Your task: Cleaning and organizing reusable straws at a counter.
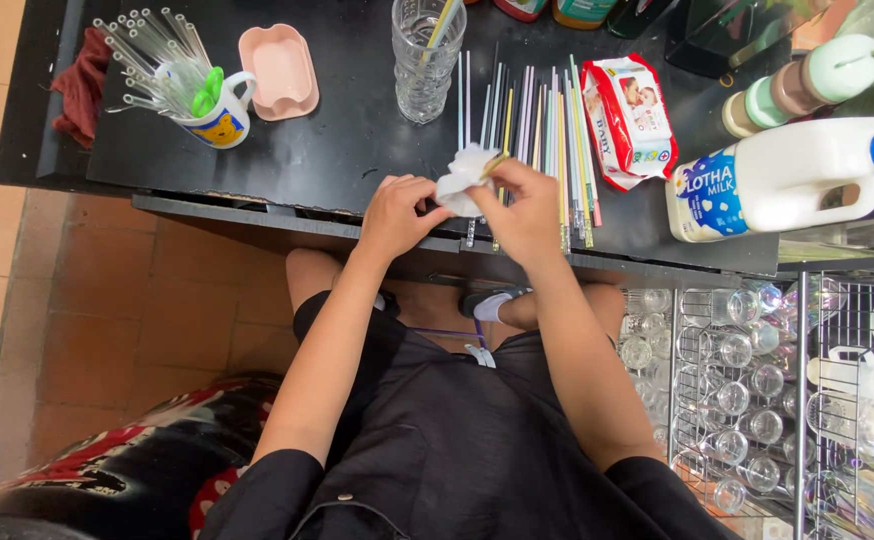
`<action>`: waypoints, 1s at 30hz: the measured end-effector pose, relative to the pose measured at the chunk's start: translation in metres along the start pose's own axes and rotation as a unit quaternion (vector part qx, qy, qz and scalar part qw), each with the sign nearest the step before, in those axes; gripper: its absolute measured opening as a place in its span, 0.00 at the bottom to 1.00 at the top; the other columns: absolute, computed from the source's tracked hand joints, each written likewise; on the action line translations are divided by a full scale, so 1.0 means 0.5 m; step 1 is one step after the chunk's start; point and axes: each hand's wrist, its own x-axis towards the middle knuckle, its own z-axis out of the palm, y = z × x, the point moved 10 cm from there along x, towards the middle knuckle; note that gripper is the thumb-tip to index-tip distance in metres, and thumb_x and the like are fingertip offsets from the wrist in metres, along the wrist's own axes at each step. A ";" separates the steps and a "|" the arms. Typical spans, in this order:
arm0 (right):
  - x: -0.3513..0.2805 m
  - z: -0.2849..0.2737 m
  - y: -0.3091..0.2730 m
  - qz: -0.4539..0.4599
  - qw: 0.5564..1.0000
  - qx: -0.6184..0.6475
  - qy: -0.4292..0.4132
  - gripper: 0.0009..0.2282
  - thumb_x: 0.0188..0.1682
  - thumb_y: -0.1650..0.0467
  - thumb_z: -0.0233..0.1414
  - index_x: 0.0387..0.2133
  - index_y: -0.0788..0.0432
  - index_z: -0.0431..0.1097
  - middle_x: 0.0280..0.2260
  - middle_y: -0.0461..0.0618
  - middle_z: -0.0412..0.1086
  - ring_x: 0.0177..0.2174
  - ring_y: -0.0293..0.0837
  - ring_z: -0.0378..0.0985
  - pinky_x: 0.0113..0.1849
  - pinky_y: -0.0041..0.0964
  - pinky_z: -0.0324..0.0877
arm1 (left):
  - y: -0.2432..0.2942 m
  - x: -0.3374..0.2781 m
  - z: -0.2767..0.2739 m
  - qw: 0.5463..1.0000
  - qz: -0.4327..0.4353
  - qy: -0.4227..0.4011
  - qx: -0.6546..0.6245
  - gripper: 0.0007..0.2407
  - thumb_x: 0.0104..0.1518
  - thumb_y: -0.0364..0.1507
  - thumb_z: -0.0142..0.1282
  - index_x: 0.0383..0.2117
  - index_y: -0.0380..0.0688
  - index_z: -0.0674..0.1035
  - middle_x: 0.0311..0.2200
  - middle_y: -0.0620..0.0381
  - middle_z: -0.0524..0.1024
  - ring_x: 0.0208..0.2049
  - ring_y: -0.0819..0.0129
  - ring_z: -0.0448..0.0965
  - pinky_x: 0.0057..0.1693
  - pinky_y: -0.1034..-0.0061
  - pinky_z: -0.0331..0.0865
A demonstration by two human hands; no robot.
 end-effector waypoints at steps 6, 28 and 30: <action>0.011 -0.043 -0.069 -0.033 0.976 0.209 0.058 0.07 0.48 0.85 0.58 0.39 0.74 0.74 0.40 0.55 0.76 0.41 0.40 0.80 0.46 0.34 0.77 | 0.005 0.005 -0.004 1.000 -0.011 0.002 -0.021 0.12 0.47 0.37 0.72 0.25 0.46 0.80 0.24 0.65 0.78 0.25 0.69 0.74 0.42 0.71 0.65; 0.045 -0.037 -0.052 -0.004 0.994 0.106 0.037 0.06 0.49 0.82 0.60 0.39 0.73 0.76 0.37 0.50 0.77 0.37 0.35 0.77 0.40 0.29 0.72 | 0.018 0.014 -0.017 1.000 0.001 0.003 -0.028 0.07 0.51 0.31 0.68 0.27 0.43 0.82 0.26 0.60 0.79 0.29 0.64 0.76 0.44 0.69 0.65; 0.049 -0.072 -0.130 -0.048 0.986 0.146 0.069 0.08 0.50 0.83 0.59 0.42 0.73 0.74 0.41 0.51 0.76 0.41 0.37 0.79 0.45 0.30 0.75 | 0.026 0.012 -0.020 0.999 0.013 0.009 -0.034 0.05 0.53 0.31 0.66 0.31 0.45 0.85 0.30 0.62 0.83 0.32 0.66 0.77 0.45 0.70 0.65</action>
